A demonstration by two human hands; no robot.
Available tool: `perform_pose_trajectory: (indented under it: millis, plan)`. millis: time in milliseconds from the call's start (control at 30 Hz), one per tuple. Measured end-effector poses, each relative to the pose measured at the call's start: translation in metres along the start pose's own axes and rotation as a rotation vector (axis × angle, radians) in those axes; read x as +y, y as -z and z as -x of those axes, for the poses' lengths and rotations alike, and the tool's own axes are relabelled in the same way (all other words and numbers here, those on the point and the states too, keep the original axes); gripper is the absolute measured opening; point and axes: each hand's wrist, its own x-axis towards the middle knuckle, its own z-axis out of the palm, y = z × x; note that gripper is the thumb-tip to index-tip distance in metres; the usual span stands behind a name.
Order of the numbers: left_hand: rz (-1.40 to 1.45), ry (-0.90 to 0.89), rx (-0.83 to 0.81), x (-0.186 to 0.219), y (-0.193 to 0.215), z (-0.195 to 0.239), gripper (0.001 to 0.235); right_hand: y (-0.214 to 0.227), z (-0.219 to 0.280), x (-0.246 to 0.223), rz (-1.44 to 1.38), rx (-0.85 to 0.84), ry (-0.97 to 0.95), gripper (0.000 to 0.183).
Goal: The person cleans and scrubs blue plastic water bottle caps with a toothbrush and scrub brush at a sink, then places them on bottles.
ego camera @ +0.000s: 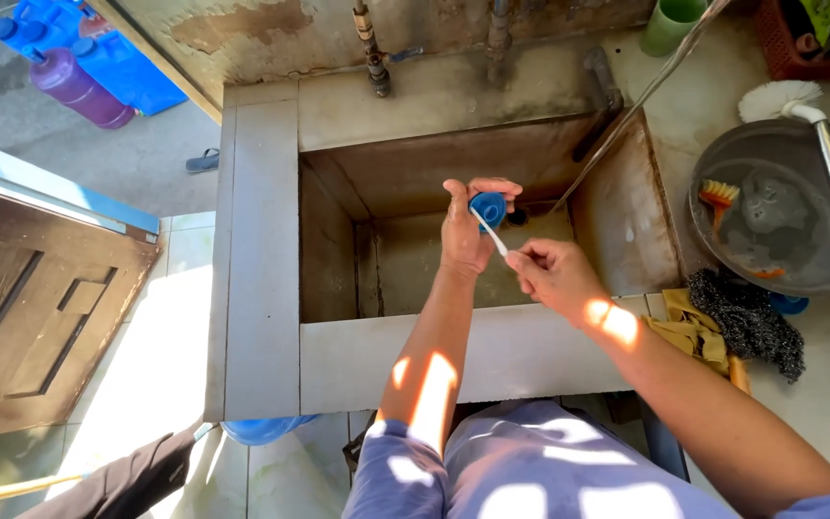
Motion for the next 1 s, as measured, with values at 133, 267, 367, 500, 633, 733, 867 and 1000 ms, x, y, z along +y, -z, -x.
perform_pose_trajectory:
  millis: [133, 267, 367, 500, 633, 733, 867, 1000]
  plan:
    - [0.005, 0.001, -0.048, -0.003, 0.016, -0.005, 0.08, 0.015, 0.008, -0.011, 0.191, 0.025, -0.02, 0.022]
    - [-0.01, -0.043, -0.228, -0.013, 0.053, -0.023, 0.088, 0.028, 0.011, 0.018, 0.858, 0.271, 0.312, 0.013]
    - [-0.281, -0.015, -0.145, -0.032, 0.075, -0.034, 0.086, 0.028, -0.004, 0.047, 0.858, 0.358, 0.37, 0.014]
    - [-0.968, 0.296, 0.191, -0.054, 0.102, -0.019, 0.079, 0.043, -0.007, 0.069, 0.75, 0.437, 0.217, 0.018]
    - [-1.068, 0.417, 0.301, -0.094, 0.119, -0.013, 0.066, 0.073, 0.0, 0.076, 0.641, 0.451, 0.098, 0.02]
    - [-0.951, 0.456, 0.31, -0.14, 0.112, -0.033, 0.05, 0.088, -0.006, 0.089, 0.507, 0.471, 0.048, 0.02]
    - [-0.646, 0.561, 0.17, -0.168, 0.052, -0.041, 0.036, 0.1, -0.007, 0.094, 0.334, 0.487, -0.001, 0.018]
    - [-0.477, 0.628, 0.216, -0.232, 0.052, -0.058, 0.032, 0.123, -0.006, 0.123, 0.225, 0.528, -0.025, 0.018]
